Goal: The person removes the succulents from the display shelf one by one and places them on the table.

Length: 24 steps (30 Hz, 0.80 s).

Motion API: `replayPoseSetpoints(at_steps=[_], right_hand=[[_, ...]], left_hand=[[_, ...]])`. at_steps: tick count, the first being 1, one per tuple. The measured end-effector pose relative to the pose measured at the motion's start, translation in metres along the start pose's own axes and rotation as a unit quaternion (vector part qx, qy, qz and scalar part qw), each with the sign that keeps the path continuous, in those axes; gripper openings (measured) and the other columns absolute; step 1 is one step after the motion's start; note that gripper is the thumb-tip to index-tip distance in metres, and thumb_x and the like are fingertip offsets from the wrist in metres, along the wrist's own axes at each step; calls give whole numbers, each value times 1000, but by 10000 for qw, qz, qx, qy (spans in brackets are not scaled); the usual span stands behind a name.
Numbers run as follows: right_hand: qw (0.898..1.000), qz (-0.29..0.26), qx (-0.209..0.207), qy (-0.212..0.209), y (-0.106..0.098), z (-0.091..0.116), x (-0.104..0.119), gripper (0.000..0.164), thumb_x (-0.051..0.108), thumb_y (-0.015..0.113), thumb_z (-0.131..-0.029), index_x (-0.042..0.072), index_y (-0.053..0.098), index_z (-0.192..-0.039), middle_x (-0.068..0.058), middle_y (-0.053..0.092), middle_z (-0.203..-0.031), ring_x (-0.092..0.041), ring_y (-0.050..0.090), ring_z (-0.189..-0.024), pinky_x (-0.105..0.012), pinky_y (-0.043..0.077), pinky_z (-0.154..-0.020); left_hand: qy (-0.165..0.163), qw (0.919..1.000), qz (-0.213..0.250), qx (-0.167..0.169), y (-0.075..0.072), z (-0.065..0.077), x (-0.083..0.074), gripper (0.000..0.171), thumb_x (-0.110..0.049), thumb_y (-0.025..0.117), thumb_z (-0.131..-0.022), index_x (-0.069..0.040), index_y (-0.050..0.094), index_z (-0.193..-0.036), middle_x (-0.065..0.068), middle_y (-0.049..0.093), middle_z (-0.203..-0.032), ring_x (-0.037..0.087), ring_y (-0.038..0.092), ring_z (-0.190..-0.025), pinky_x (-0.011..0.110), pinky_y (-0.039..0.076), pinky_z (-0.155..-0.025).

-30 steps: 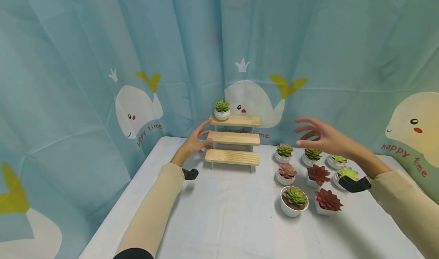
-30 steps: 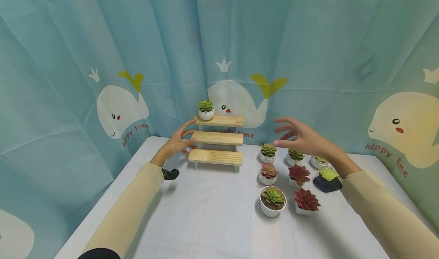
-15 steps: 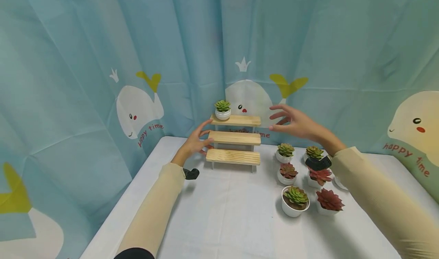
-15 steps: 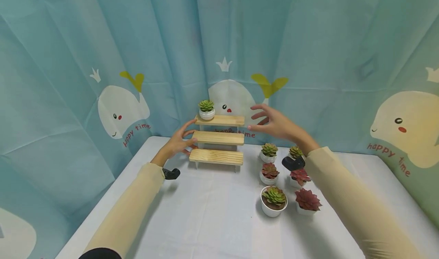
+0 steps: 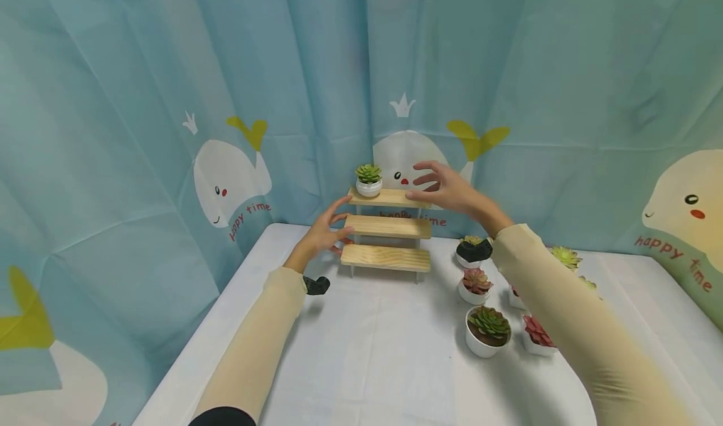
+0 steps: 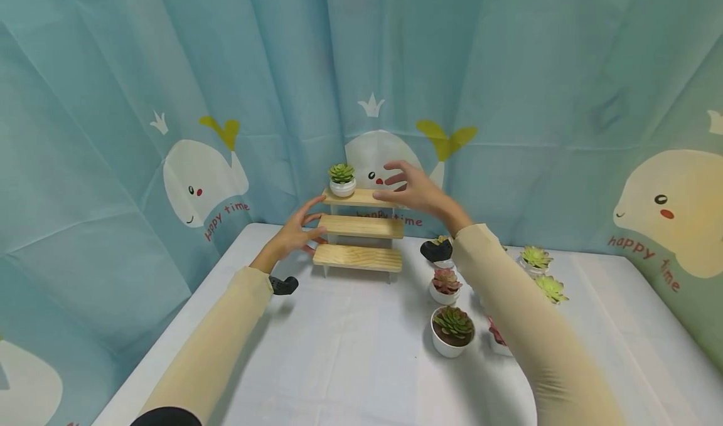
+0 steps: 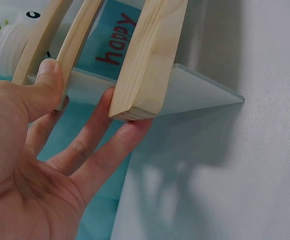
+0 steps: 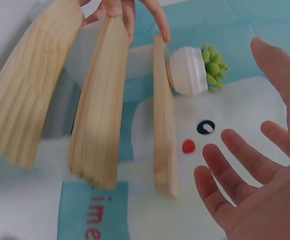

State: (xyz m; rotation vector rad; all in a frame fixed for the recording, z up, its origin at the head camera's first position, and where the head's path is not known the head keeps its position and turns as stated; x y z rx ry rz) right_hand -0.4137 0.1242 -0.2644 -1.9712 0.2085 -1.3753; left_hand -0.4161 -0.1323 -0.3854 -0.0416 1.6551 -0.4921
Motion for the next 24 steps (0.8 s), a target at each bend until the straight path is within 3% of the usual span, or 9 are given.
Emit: replayPoseSetpoints(at_steps=[7, 14, 19, 24], right_hand=[[9995, -283, -132, 27, 17, -21, 1, 81, 37, 80, -92, 11, 38, -156, -22, 56, -142, -39, 57, -127, -54, 49, -103], [9984, -452, -329, 128, 31, -38, 0, 79, 33, 82, -91, 10, 41, -154, -21, 55, -142, -37, 56, -128, -51, 48, -105], [9973, -625, -313, 246, 41, -46, -3, 79, 33, 82, -90, 10, 41, -154, -19, 55, -142, -37, 54, -128, -51, 50, -102], [9973, -609, -308, 274, 49, -51, -3, 77, 33, 81, -91, 8, 42, -153, -20, 55, -143, -38, 56, -128, -52, 51, -102]], left_hand=[[59, 10000, 11, 18, 0, 1, -1, 78, -17, 67, -101, -45, 27, -161, 18, 32, -164, 48, 65, -115, 63, 59, -71], [50, 10000, 44, 69, 0, 1, 0, 78, -17, 67, -101, -45, 27, -161, 18, 32, -164, 44, 71, -100, 62, 60, -71], [-41, 10000, 32, 21, 1, 1, 0, 77, -15, 66, -101, -47, 28, -160, 17, 30, -165, 46, 69, -107, 63, 59, -71], [-90, 9999, 44, 33, 2, 0, 1, 77, -17, 67, -101, -48, 27, -160, 15, 31, -165, 43, 71, -104, 65, 58, -73]])
Point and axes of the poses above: each hand's wrist, its own z-axis away from the middle knuckle, its own y-axis out of the palm, x = y × z, the point moved 9 cm from there along -z, towards the middle knuckle
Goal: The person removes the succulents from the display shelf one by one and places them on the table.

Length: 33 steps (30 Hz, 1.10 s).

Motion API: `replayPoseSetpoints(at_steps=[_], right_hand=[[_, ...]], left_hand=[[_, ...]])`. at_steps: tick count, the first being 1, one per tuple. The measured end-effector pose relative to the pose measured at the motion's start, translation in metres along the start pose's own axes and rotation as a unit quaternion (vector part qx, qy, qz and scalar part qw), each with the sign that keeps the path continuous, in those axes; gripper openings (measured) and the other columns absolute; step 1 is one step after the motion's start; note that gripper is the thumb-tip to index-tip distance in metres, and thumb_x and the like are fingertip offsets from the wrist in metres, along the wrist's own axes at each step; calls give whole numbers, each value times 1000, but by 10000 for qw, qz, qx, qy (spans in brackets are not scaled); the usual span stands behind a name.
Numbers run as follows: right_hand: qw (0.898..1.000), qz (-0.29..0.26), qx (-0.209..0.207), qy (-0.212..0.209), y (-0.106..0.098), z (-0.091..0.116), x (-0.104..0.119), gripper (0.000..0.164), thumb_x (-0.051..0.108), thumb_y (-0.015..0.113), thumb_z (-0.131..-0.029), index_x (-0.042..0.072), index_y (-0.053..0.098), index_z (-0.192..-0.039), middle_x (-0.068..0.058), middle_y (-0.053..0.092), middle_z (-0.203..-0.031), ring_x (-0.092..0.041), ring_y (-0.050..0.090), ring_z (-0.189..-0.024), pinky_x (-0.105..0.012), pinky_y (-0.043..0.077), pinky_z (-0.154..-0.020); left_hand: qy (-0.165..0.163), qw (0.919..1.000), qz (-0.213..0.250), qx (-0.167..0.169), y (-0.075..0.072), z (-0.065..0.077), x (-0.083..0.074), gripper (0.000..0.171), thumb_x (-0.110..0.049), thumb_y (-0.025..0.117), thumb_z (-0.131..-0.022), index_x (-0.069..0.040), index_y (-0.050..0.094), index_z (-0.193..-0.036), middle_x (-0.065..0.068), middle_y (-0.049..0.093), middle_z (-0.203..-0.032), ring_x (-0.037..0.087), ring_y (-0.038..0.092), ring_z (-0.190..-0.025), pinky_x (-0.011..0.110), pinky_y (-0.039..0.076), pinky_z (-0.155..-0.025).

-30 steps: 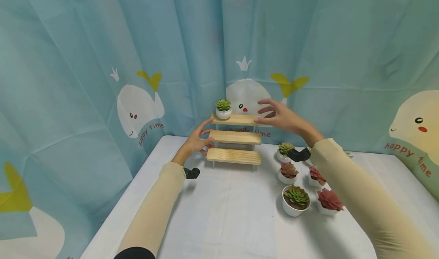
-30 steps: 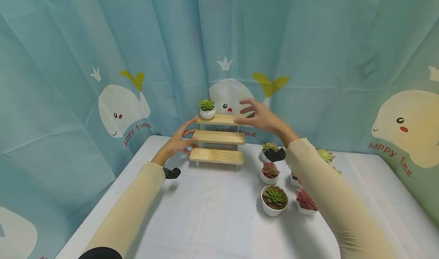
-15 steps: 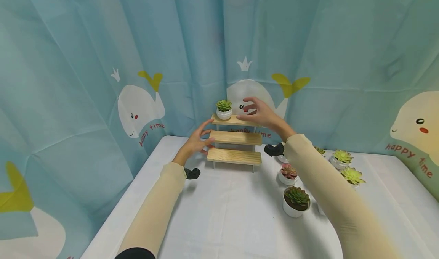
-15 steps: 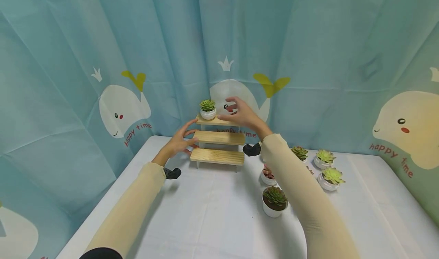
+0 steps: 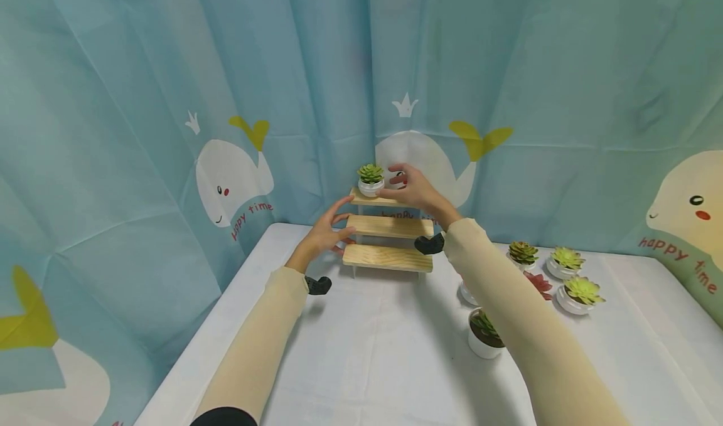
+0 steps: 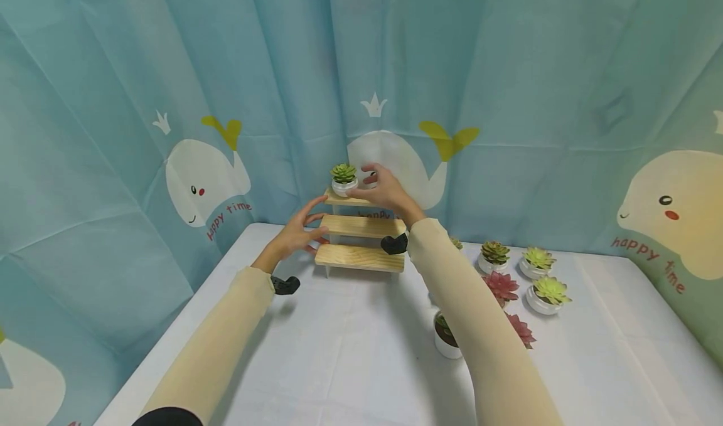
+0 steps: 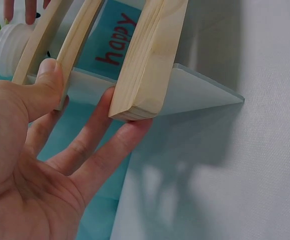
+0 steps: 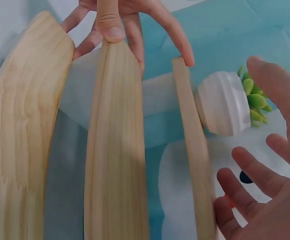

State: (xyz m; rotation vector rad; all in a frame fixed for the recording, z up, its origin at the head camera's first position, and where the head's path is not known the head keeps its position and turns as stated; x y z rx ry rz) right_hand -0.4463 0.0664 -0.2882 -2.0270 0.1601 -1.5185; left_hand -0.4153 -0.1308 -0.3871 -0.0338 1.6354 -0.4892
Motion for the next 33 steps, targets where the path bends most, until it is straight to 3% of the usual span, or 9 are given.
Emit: replayPoseSetpoints(at_steps=[6, 10, 19, 22, 26, 33], right_hand=[[9997, 136, -129, 136, 8, -8, -2, 75, 38, 81, -90, 8, 45, -150, -17, 59, -138, -33, 57, -127, -50, 51, -102], [9995, 158, -241, 152, 14, -12, -2, 73, 35, 81, -91, 5, 47, -148, -19, 60, -137, -34, 58, -126, -50, 52, -100], [9966, 317, -539, 536, 20, -14, -3, 75, 39, 80, -90, 4, 46, -147, -19, 61, -137, -34, 58, -124, -48, 51, -100], [9941, 529, -649, 693, 20, -14, -5, 76, 44, 79, -90, 7, 46, -148, -16, 62, -136, -33, 58, -124, -53, 41, -108], [9910, 772, -802, 744, 18, -14, -6, 72, 46, 77, -92, 9, 47, -146, -14, 64, -133, -34, 58, -121, -60, 30, -109], [9895, 927, -859, 703, 20, -13, -7, 68, 46, 74, -94, 9, 48, -144, -13, 64, -131, -34, 58, -119, -59, 31, -107]], left_hand=[[76, 10000, 28, 23, -2, 0, -4, 78, -15, 67, -101, -46, 27, -160, 16, 30, -166, 43, 57, -130, 64, 58, -71], [149, 9999, 32, 33, -2, 1, -4, 77, -14, 67, -101, -45, 28, -160, 17, 30, -165, 42, 56, -132, 65, 58, -70], [145, 9999, -37, 3, -1, 0, -3, 77, -19, 68, -100, -47, 27, -160, 17, 33, -164, 42, 71, -103, 55, 61, -66], [146, 9999, -39, 7, -1, 0, -3, 77, -20, 68, -100, -46, 27, -160, 18, 33, -164, 40, 73, -94, 58, 61, -67], [184, 9998, -34, 33, 1, 0, -3, 79, -19, 69, -100, -43, 26, -162, 19, 32, -164, 40, 74, -94, 59, 60, -67], [156, 9999, -14, 20, 2, -1, -3, 78, -18, 68, -100, -46, 28, -160, 20, 33, -164, 34, 75, -89, 51, 62, -62]])
Point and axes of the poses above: each hand's wrist, its own z-axis away from the middle knuckle, its own y-axis out of the palm, x = y × z, the point moved 9 cm from there along -z, towards the middle knuckle
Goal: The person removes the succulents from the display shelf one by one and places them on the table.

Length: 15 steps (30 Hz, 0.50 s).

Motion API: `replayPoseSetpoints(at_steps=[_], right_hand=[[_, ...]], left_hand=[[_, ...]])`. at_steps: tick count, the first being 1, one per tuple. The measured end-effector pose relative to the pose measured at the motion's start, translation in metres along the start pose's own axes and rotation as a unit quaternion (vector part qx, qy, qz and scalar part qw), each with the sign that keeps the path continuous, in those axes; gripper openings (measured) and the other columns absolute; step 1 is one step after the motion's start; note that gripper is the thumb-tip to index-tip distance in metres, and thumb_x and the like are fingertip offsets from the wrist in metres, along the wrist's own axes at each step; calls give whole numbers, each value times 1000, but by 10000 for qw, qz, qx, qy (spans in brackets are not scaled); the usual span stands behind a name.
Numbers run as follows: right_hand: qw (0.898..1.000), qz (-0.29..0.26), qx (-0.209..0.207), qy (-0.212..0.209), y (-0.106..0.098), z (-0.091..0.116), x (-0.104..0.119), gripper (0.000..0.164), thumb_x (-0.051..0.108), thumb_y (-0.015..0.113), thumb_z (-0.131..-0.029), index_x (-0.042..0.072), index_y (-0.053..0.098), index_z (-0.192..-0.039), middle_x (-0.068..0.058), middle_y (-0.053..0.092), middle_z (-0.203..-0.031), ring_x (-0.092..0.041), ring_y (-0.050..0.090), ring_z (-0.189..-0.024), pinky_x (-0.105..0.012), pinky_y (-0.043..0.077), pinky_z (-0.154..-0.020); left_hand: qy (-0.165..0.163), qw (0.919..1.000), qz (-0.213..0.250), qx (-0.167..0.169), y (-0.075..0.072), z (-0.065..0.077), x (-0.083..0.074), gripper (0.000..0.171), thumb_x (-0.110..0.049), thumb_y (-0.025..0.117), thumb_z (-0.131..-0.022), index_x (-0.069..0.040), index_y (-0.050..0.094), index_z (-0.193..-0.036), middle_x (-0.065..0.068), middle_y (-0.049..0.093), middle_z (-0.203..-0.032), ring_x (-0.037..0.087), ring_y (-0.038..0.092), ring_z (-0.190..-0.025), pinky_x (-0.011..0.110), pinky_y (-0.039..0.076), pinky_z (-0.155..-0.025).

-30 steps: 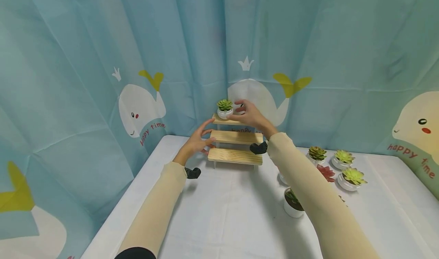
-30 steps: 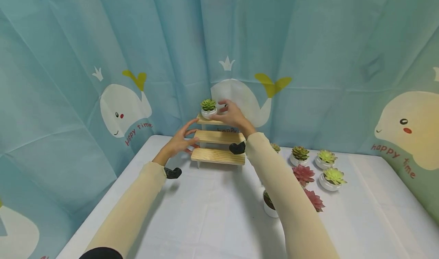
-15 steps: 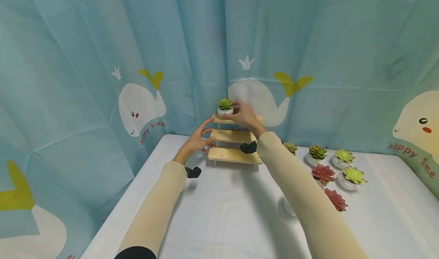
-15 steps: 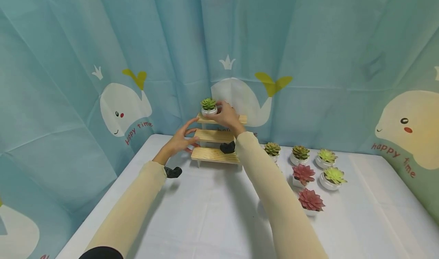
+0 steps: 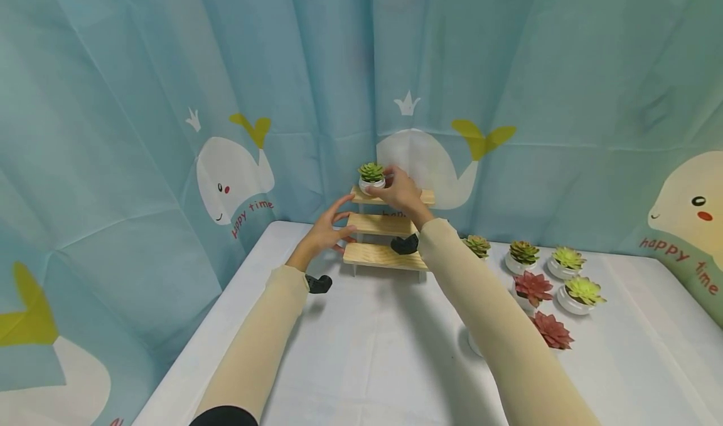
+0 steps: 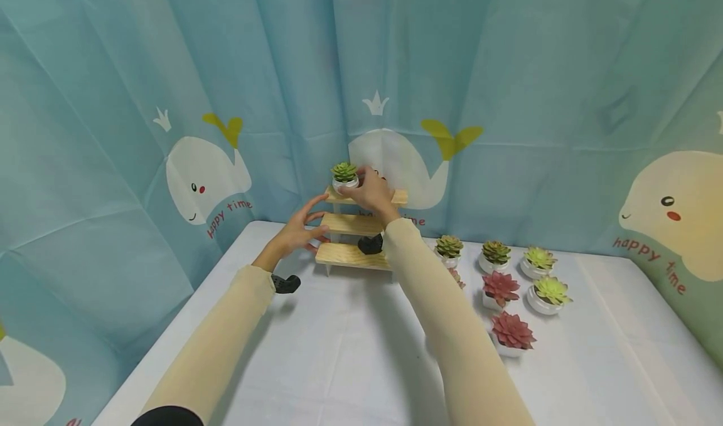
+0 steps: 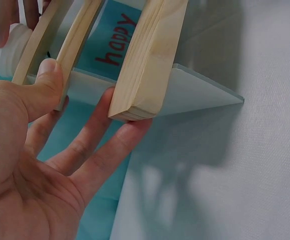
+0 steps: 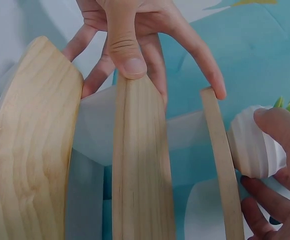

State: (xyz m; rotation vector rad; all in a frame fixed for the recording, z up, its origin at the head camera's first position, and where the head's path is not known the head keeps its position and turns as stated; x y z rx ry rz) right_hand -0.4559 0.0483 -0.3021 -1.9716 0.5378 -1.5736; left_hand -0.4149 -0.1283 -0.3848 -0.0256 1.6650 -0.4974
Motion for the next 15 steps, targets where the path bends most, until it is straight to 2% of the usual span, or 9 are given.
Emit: replayPoseSetpoints(at_steps=[5, 12, 15], right_hand=[[10000, -86, 6, -1, 1, 1, 0, 68, 45, 75, -94, 9, 48, -144, -13, 63, -132, -34, 57, -120, -59, 33, -107], [9997, -225, -40, -52, 1, 1, 0, 68, 42, 76, -94, 7, 48, -145, -15, 63, -133, -35, 57, -121, -54, 44, -103], [9995, -276, -81, -88, 1, 1, 0, 67, 41, 76, -93, 6, 49, -144, -16, 63, -132, -35, 58, -120, -53, 45, -101]], left_hand=[[8, 10000, -26, -15, 0, 0, 0, 78, -17, 68, -100, -46, 28, -160, 21, 33, -163, 34, 75, -90, 54, 61, -64], [-10, 10000, -61, -16, 0, 1, 0, 78, -17, 68, -101, -46, 27, -160, 17, 34, -164, 46, 68, -109, 62, 59, -71], [-27, 10000, -73, -33, 0, 0, 2, 77, -18, 67, -101, -46, 27, -160, 16, 34, -164, 46, 67, -112, 62, 59, -71]])
Point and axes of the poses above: each hand's wrist, its own z-axis away from the middle knuckle, its own y-axis out of the palm, x = y × z, the point moved 9 cm from there along -z, towards the middle knuckle
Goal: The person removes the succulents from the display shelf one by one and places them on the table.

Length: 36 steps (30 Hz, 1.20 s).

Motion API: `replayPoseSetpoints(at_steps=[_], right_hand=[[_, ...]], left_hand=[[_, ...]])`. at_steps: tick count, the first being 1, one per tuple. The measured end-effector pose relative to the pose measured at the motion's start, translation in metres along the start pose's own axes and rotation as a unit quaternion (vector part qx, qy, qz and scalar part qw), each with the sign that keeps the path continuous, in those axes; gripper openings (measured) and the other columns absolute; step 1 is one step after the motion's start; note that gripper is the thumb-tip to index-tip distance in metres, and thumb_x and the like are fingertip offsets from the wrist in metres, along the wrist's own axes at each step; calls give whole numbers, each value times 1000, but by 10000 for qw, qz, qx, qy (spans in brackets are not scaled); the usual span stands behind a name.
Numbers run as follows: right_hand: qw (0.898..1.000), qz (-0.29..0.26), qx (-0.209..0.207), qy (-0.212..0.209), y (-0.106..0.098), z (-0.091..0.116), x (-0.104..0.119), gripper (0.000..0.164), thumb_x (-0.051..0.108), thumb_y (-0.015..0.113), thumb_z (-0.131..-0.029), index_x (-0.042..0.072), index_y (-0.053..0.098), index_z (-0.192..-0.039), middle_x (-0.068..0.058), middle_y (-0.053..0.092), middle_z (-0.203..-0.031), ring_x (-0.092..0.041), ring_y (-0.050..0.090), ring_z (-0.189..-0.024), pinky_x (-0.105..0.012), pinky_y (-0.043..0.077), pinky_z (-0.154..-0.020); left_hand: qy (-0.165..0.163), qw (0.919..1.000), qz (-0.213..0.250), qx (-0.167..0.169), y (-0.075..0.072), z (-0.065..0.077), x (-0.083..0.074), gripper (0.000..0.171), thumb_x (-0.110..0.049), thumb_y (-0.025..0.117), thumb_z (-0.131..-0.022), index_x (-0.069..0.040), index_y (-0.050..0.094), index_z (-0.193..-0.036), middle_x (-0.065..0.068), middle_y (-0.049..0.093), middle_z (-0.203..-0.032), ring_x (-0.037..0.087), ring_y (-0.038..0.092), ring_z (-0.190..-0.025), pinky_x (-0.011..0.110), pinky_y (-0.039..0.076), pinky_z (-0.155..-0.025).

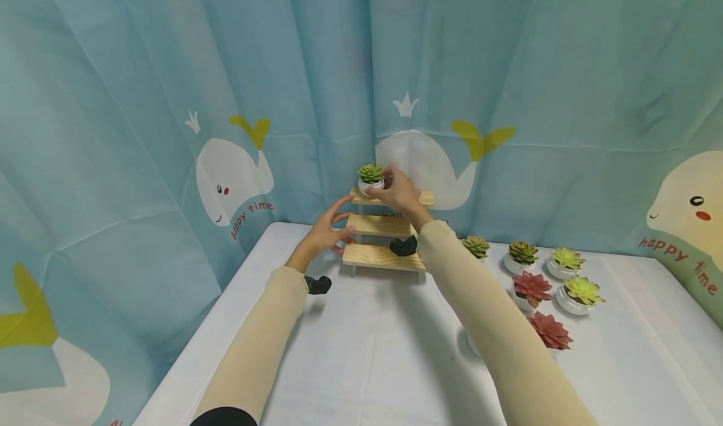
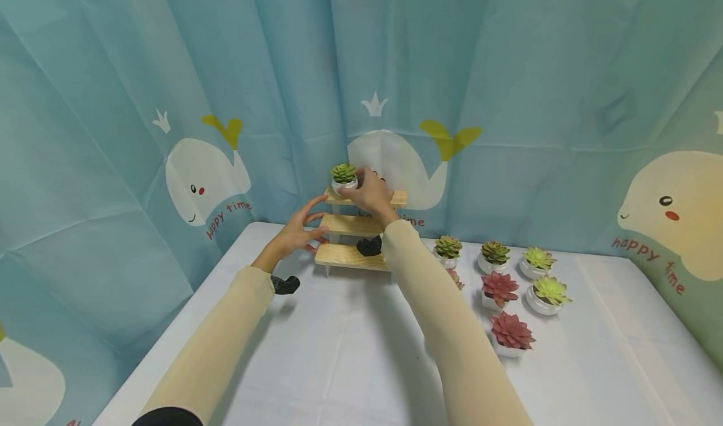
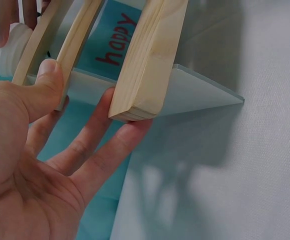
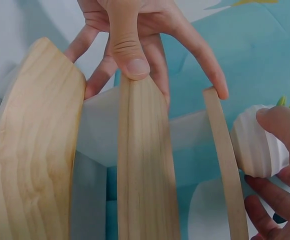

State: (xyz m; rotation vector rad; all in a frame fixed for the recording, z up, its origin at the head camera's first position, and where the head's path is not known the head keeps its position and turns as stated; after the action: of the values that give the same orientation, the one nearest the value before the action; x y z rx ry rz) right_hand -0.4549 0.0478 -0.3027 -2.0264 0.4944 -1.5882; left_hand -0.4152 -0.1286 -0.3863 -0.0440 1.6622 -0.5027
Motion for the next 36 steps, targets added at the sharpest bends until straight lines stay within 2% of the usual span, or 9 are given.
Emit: replayPoseSetpoints(at_steps=[6, 10, 12, 17, 20, 30, 36], right_hand=[[9999, -121, 10, -92, 0, 1, 2, 66, 39, 77, -93, 5, 50, -143, -18, 63, -132, -35, 59, -118, -51, 50, -97], [9999, -62, 13, -157, -1, 3, 2, 66, 40, 77, -93, 6, 51, -142, -17, 64, -131, -35, 59, -119, -56, 42, -104], [9998, -103, 47, -189, -1, 3, 3, 65, 40, 77, -93, 6, 52, -142, -17, 64, -132, -35, 59, -120, -56, 42, -104], [9989, -343, 170, -269, -1, 4, 5, 65, 36, 79, -92, 4, 52, -142, -19, 62, -135, -35, 60, -121, -50, 53, -95], [9983, -388, 239, -373, -1, 6, 9, 65, 34, 79, -92, 3, 52, -142, -19, 62, -135, -34, 60, -122, -48, 54, -95], [9953, -234, 537, -767, -13, 15, 25, 66, 37, 78, -93, 5, 52, -144, -18, 61, -136, -33, 59, -124, -48, 55, -93], [9946, -96, 527, -891, -22, 23, 30, 66, 39, 79, -91, 6, 54, -142, -18, 60, -138, -32, 59, -126, -47, 55, -95]], left_hand=[[-82, 10000, -16, -35, -1, 0, 1, 77, -19, 67, -101, -48, 27, -160, 16, 33, -164, 40, 72, -103, 59, 60, -71], [-92, 10000, -4, -29, -1, 2, 0, 77, -19, 67, -101, -49, 27, -160, 16, 32, -164, 39, 73, -99, 59, 60, -71], [-80, 10000, 15, -14, -1, 1, 0, 77, -18, 67, -101, -48, 27, -160, 16, 32, -165, 41, 73, -98, 62, 60, -71], [-82, 10000, 54, 17, -1, 0, 1, 78, -18, 67, -101, -46, 25, -161, 17, 31, -165, 42, 72, -98, 65, 58, -73], [-100, 9999, 61, 16, -2, 1, 2, 78, -18, 67, -101, -45, 25, -161, 17, 31, -165, 41, 73, -97, 65, 58, -73], [-83, 9998, 148, 53, -2, 2, 1, 79, -18, 67, -101, -43, 23, -163, 15, 35, -163, 39, 74, -94, 60, 60, -70], [-42, 9998, 159, 67, -2, 1, 1, 79, -17, 67, -101, -43, 25, -162, 17, 33, -164, 39, 74, -94, 60, 60, -69]])
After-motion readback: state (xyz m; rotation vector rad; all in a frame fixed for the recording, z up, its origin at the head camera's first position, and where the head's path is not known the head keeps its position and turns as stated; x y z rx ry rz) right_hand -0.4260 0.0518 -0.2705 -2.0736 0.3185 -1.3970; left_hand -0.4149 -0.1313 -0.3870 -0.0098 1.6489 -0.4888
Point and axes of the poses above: each hand's wrist, its own z-axis away from the middle knuckle, its own y-axis out of the palm, x = y × z, the point moved 9 cm from there along -z, towards the middle knuckle
